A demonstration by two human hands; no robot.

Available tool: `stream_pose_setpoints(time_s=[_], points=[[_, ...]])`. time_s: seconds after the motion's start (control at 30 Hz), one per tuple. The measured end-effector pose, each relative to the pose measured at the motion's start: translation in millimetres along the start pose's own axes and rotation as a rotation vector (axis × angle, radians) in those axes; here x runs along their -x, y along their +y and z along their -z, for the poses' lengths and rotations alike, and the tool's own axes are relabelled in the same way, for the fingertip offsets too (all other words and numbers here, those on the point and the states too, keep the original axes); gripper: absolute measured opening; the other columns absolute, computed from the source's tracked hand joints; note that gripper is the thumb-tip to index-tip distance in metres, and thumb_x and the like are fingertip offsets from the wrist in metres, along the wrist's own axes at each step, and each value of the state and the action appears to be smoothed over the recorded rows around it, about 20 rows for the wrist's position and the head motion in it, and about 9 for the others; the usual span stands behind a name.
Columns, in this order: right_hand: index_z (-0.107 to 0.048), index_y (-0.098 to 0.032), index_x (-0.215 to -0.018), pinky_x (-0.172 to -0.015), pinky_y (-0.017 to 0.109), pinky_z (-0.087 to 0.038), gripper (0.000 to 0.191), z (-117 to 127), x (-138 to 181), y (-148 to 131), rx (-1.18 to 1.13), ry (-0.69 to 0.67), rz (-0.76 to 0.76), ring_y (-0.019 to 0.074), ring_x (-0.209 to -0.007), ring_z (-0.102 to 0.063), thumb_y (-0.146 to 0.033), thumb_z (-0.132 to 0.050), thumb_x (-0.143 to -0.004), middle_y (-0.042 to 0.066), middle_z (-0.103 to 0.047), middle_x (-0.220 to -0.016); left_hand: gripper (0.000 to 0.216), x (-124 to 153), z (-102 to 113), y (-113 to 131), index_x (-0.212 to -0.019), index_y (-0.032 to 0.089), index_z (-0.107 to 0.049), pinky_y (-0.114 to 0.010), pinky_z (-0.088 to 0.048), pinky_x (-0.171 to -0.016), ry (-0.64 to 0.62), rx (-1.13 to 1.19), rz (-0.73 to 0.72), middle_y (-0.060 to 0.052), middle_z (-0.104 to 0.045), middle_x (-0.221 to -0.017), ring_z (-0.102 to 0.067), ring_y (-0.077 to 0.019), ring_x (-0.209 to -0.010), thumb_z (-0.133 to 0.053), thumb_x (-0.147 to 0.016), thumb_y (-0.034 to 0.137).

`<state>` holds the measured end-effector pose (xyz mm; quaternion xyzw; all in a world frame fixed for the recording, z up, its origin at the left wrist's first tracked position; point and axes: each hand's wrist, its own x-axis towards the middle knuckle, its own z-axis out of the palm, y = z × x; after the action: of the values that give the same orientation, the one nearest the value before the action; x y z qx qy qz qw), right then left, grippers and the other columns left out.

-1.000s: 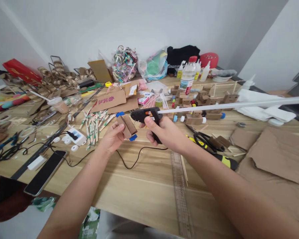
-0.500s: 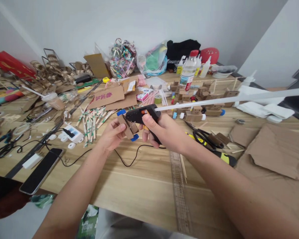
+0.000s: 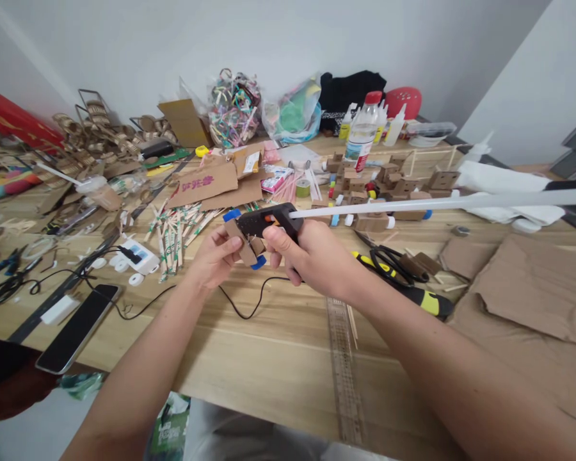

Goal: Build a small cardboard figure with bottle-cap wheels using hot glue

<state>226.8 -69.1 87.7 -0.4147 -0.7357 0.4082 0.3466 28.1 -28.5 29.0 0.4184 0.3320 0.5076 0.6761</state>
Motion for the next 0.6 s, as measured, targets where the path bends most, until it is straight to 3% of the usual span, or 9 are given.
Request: stream_pose_setpoints(time_s=[0.23,0.6], points=[[-0.053,-0.025,-0.066,-0.044,0.029,-0.035,0.071,1.1,-0.6,-0.1,0.045,0.005,0.014,0.0115,-0.034,-0.045,-0.091,-0.039,-0.086,-0.002,-0.052,-0.041,0.053,-0.8,2.7,-0.7,-0.084,0.021,-0.072,-0.028,-0.058,-0.066,0.01,0.011,-0.008,0.001,-0.078,-0.076,-0.074,-0.0183,-0.07,-0.104,-0.044,0.034],[-0.054,-0.024,-0.066,-0.044,0.028,-0.033,0.069,0.1,-0.6,-0.1,0.061,0.004,-0.017,0.0117,-0.034,-0.043,-0.089,-0.039,-0.087,-0.003,-0.049,-0.037,0.054,-0.6,1.5,0.5,-0.082,0.021,-0.072,-0.028,-0.058,-0.065,0.019,0.019,-0.015,0.001,-0.078,-0.075,-0.074,-0.018,-0.068,-0.104,-0.042,0.036]])
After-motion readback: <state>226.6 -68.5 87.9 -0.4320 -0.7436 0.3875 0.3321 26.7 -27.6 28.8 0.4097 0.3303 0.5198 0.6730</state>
